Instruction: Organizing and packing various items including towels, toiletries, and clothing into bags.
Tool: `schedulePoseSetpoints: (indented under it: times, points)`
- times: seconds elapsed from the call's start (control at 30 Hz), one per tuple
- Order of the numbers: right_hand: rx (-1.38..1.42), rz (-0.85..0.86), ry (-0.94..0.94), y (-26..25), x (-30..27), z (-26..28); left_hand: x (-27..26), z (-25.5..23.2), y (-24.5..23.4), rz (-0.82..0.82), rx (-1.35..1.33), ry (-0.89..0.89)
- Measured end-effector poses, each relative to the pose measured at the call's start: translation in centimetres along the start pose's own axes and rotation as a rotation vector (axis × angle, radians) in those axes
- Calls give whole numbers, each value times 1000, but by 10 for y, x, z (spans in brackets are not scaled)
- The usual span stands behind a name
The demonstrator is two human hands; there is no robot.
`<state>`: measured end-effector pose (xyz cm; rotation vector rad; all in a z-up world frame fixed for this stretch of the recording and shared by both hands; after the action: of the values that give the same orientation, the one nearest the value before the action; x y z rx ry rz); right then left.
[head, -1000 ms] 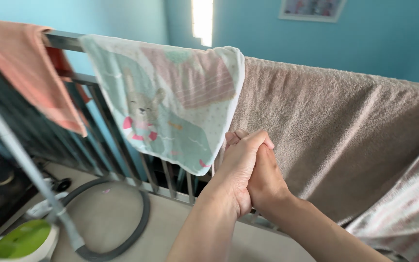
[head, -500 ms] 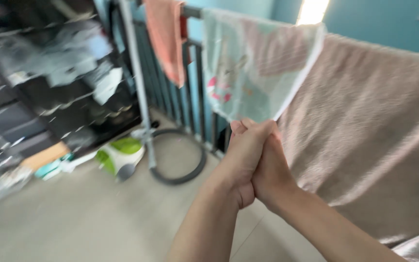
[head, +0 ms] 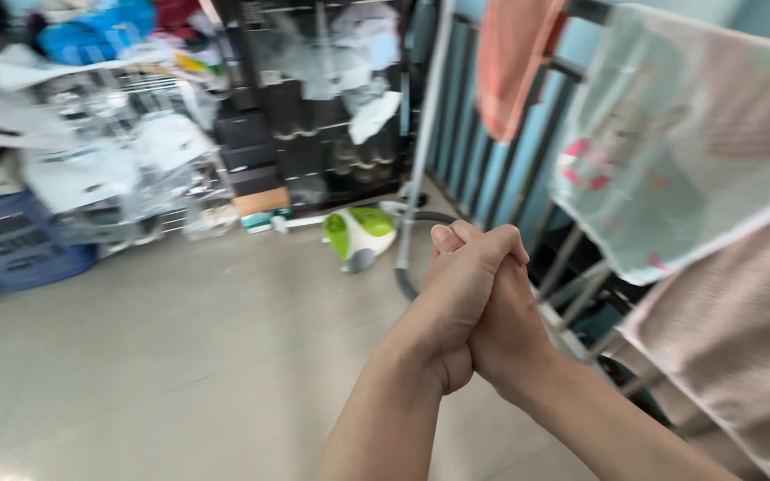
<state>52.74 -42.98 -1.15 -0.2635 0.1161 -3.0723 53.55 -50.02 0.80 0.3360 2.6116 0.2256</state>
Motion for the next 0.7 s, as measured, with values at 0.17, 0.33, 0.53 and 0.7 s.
schedulePoseSetpoints:
  times: [0.17, 0.33, 0.53, 0.7]
  points:
    - [191, 114, -12, 111, 3, -5, -34, 3, -105, -58, -82, 86]
    - [335, 208, -21, 210, 14, -7, -61, -2, -198, -139, -60, 104]
    - [385, 278, 23, 297, 21, 4, -96, -17, -276, -180, -89, 131]
    - [172, 295, 33, 344, 34, 4, -94, -16, -325, -229, -102, 149]
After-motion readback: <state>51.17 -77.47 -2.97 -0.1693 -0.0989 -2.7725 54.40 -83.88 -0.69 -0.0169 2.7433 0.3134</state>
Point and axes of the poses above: each hand's wrist, its own x-axis towards the middle knuckle, its own y-axis out of the palm, z = x × y, the point moved 1 cm from there along x, towards the middle knuckle, and after that the axes turned 15 degrees about x, right-handed, at the moved point
